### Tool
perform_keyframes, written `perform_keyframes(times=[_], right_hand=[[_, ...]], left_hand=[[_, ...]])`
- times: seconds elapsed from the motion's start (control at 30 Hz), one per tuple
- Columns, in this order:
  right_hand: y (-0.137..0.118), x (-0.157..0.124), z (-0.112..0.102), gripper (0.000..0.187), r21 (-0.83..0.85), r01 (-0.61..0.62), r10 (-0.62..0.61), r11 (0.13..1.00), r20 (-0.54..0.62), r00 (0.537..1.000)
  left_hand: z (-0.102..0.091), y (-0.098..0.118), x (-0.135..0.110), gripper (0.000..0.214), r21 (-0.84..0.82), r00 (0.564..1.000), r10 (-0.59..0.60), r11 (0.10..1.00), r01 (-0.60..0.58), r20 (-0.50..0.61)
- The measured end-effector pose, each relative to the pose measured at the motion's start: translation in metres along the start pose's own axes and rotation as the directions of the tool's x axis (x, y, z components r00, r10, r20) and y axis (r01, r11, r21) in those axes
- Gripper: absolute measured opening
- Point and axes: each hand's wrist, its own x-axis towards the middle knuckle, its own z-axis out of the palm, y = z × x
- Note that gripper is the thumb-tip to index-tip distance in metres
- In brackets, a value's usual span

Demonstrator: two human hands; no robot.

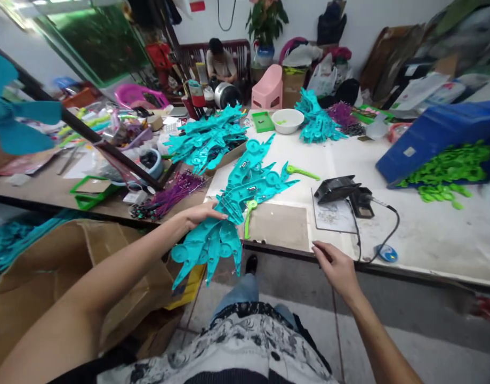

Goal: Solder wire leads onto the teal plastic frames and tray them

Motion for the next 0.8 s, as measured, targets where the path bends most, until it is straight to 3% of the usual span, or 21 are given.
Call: perform_keyframes(times=[0.07, 0.13, 0.2, 0.33, 0.37, 0.43, 0.47, 0.53, 0.6, 0.63, 0.67, 0.7, 0.73, 0.8], right_hand=[[-0.015, 0.027, 0.019, 0.033, -0.004, 0.040, -0.040, 0.999, 0.003, 0.999], [-0.031, 0.052, 0.025, 0.028, -0.035, 0.113, -0.114, 0.993, -0.029, 0.993], [-0.049, 0.078, 0.015, 0.020, -0.089, 0.224, -0.233, 0.970, -0.096, 0.968], [-0.094, 0.142, -0.028, 0.017, -0.247, 0.429, -0.477, 0.869, -0.184, 0.859], [-0.106, 0.161, -0.036, 0.019, -0.251, 0.468, -0.508, 0.848, -0.130, 0.851], [-0.130, 0.200, -0.039, 0.031, -0.174, 0.541, -0.529, 0.823, 0.114, 0.841], [-0.141, 0.218, -0.034, 0.039, -0.109, 0.557, -0.515, 0.824, 0.266, 0.815], [-0.156, 0.247, -0.013, 0.055, 0.006, 0.513, -0.430, 0.858, 0.554, 0.713], [-0.164, 0.262, 0.014, 0.065, 0.065, 0.403, -0.302, 0.913, 0.772, 0.559], [-0.164, 0.265, 0.025, 0.065, 0.082, 0.344, -0.256, 0.935, 0.829, 0.497], [-0.163, 0.265, 0.034, 0.064, 0.097, 0.283, -0.224, 0.954, 0.857, 0.465], [-0.160, 0.263, 0.040, 0.061, 0.114, 0.222, -0.208, 0.968, 0.859, 0.468], [-0.156, 0.259, 0.042, 0.057, 0.136, 0.157, -0.198, 0.978, 0.843, 0.501], [-0.146, 0.252, 0.039, 0.049, 0.189, 0.011, -0.158, 0.982, 0.781, 0.604]], left_hand=[[-0.014, 0.017, 0.018, 0.034, 0.111, 0.992, -0.105, 0.989, 0.096, 0.072], [-0.024, 0.035, 0.031, 0.031, 0.171, 0.984, -0.136, 0.979, 0.115, 0.117], [-0.030, 0.054, 0.038, 0.032, 0.253, 0.973, -0.187, 0.956, 0.148, 0.138], [-0.028, 0.096, 0.039, 0.037, 0.533, 0.947, -0.300, 0.824, 0.194, 0.119], [-0.023, 0.107, 0.038, 0.036, 0.608, 0.937, -0.329, 0.771, 0.191, 0.122], [-0.009, 0.128, 0.037, 0.032, 0.734, 0.903, -0.409, 0.652, 0.188, 0.133], [0.001, 0.137, 0.037, 0.031, 0.776, 0.884, -0.450, 0.600, 0.196, 0.125], [0.021, 0.154, 0.040, 0.028, 0.808, 0.864, -0.500, 0.532, 0.253, 0.058], [0.039, 0.166, 0.049, 0.020, 0.790, 0.891, -0.451, 0.526, 0.314, -0.055], [0.047, 0.171, 0.055, 0.014, 0.786, 0.914, -0.390, 0.528, 0.321, -0.111], [0.053, 0.176, 0.062, 0.010, 0.796, 0.939, -0.307, 0.525, 0.302, -0.155], [0.060, 0.180, 0.070, 0.014, 0.820, 0.961, -0.208, 0.507, 0.266, -0.183], [0.066, 0.185, 0.078, 0.021, 0.852, 0.976, -0.102, 0.475, 0.219, -0.194], [0.085, 0.196, 0.096, 0.036, 0.914, 0.981, 0.067, 0.380, 0.145, -0.183]])
